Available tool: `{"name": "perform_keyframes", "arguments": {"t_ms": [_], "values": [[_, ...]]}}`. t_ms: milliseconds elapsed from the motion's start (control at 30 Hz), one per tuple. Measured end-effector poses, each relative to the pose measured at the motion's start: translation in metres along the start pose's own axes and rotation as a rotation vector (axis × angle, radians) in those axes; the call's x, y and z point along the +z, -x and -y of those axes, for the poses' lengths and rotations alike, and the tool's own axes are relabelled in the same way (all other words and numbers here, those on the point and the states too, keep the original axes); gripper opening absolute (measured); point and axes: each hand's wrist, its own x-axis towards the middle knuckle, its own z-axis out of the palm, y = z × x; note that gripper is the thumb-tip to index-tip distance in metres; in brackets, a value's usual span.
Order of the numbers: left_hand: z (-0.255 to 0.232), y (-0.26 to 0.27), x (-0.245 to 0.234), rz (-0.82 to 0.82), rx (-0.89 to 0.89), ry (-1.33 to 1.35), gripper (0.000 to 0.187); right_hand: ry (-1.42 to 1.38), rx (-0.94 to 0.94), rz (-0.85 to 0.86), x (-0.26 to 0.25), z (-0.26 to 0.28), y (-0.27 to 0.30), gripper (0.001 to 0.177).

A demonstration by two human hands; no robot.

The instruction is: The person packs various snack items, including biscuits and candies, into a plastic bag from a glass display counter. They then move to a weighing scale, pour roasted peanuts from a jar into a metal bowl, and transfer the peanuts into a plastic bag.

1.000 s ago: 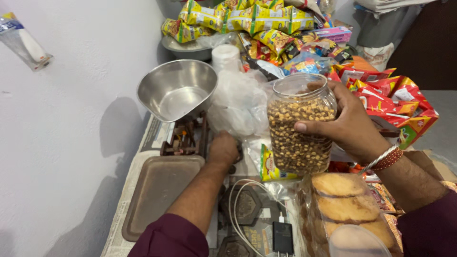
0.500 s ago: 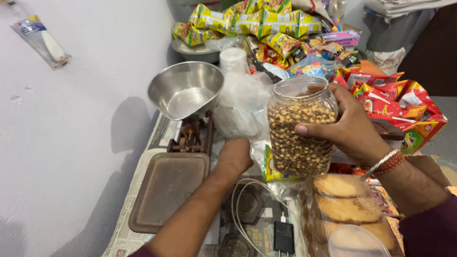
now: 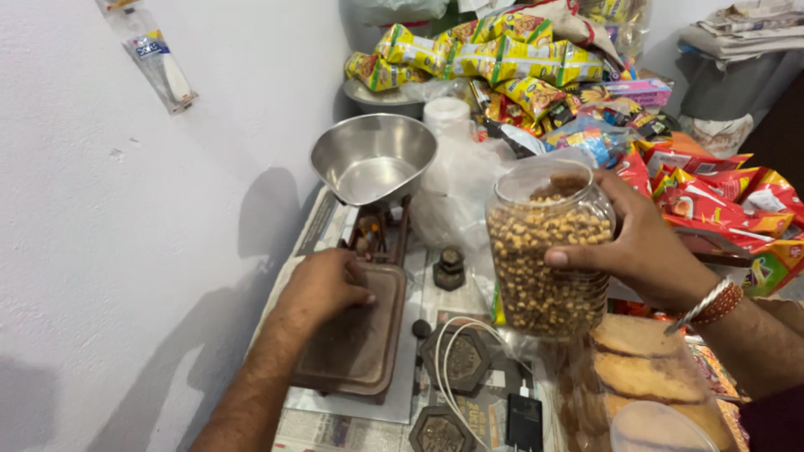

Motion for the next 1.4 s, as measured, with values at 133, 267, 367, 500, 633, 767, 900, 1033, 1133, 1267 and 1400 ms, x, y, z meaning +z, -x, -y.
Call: {"name": "perform_keyframes", "arguments": {"t_ms": [133,267,367,500,633,767,900,1033,1133,1267,1400], "values": [[-0.013,-0.006,-0.02,-0.146,0.105,0.241,0.041,0.097,-0.059,0.1,0.001,0.005,0.0,0.091],[-0.047,-0.024,-0.04,-0.05,0.315,0.602,0.036,0.179,-0.042,0.234,0.002,0.015,0.0,0.102],[-0.073,-0.044,-0.039,0.069,0.348,0.835,0.034,0.068,-0.075,0.356,0.009,0.019,-0.004,0.107],[-0.091,-0.069,-0.025,0.174,0.588,0.605,0.029,0.019,-0.066,0.398,0.013,0.022,-0.002,0.111],[-0.089,-0.078,-0.02,0.393,0.55,0.284,0.023,0.004,-0.082,0.372,0.012,0.027,-0.003,0.112],[-0.08,-0.07,-0.017,0.402,0.597,0.382,0.03,0.02,-0.063,0.276,0.01,0.027,-0.004,0.109],[-0.072,-0.05,-0.013,0.298,0.573,0.395,0.05,-0.069,0.005,0.196,0.01,0.026,-0.007,0.106],[-0.071,-0.057,-0.004,0.172,0.327,0.723,0.032,-0.073,-0.036,0.211,0.012,0.025,-0.015,0.101],[-0.058,-0.074,-0.012,0.022,0.299,0.984,0.021,0.013,-0.039,0.232,0.013,0.026,-0.018,0.098],[-0.046,-0.081,-0.017,-0.015,0.467,0.946,0.014,-0.026,-0.007,0.3,0.02,0.026,-0.019,0.099],[-0.053,-0.068,-0.024,-0.264,0.577,0.568,0.026,-0.007,0.002,0.321,0.024,0.029,-0.018,0.099]]}}
